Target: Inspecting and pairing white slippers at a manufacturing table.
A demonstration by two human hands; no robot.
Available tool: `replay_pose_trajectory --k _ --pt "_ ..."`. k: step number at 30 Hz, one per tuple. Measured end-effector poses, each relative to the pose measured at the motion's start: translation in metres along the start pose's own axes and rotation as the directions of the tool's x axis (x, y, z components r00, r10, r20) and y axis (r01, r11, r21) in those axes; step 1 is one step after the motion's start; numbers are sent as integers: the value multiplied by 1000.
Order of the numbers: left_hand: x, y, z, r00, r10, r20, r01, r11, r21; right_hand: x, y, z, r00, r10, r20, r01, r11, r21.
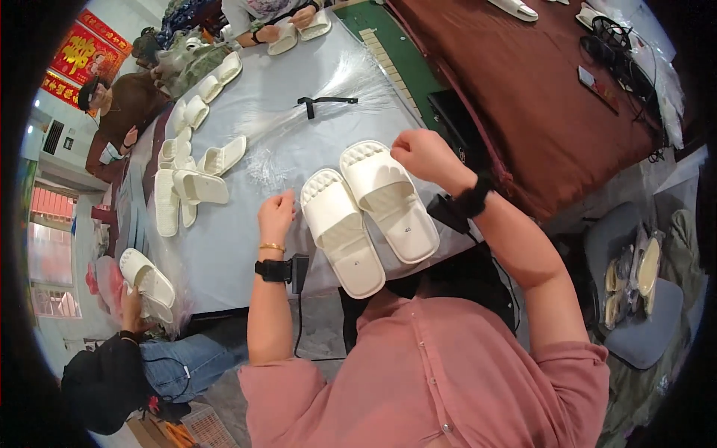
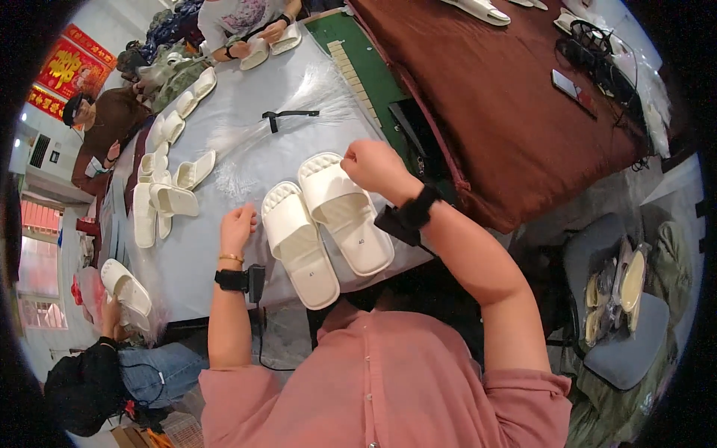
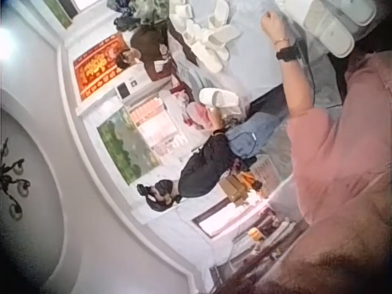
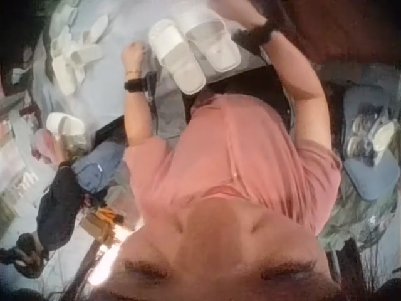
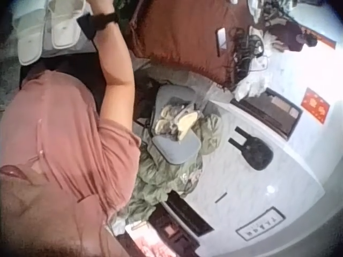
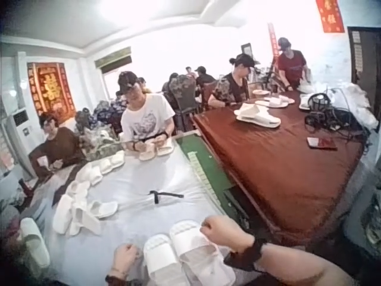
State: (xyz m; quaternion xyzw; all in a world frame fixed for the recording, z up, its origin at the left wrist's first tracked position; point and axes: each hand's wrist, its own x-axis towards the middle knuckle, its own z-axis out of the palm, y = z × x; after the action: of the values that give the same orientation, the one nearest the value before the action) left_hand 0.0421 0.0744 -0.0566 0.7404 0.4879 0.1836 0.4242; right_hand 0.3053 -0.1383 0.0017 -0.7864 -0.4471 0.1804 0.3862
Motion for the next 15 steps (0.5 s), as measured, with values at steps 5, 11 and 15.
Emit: replay_pose_trajectory --k 5,11,15 --pt "7 0 5 1000 22 8 -23 991 131 34 2 24 988 154 31 -143 962 -233" --pt "10 -6 8 997 72 21 -74 978 195 39 0 44 980 198 -21 -196 947 -253" --pt "9 -3 10 994 97 41 -100 990 99 50 2 50 961 249 -122 -273 926 -262"
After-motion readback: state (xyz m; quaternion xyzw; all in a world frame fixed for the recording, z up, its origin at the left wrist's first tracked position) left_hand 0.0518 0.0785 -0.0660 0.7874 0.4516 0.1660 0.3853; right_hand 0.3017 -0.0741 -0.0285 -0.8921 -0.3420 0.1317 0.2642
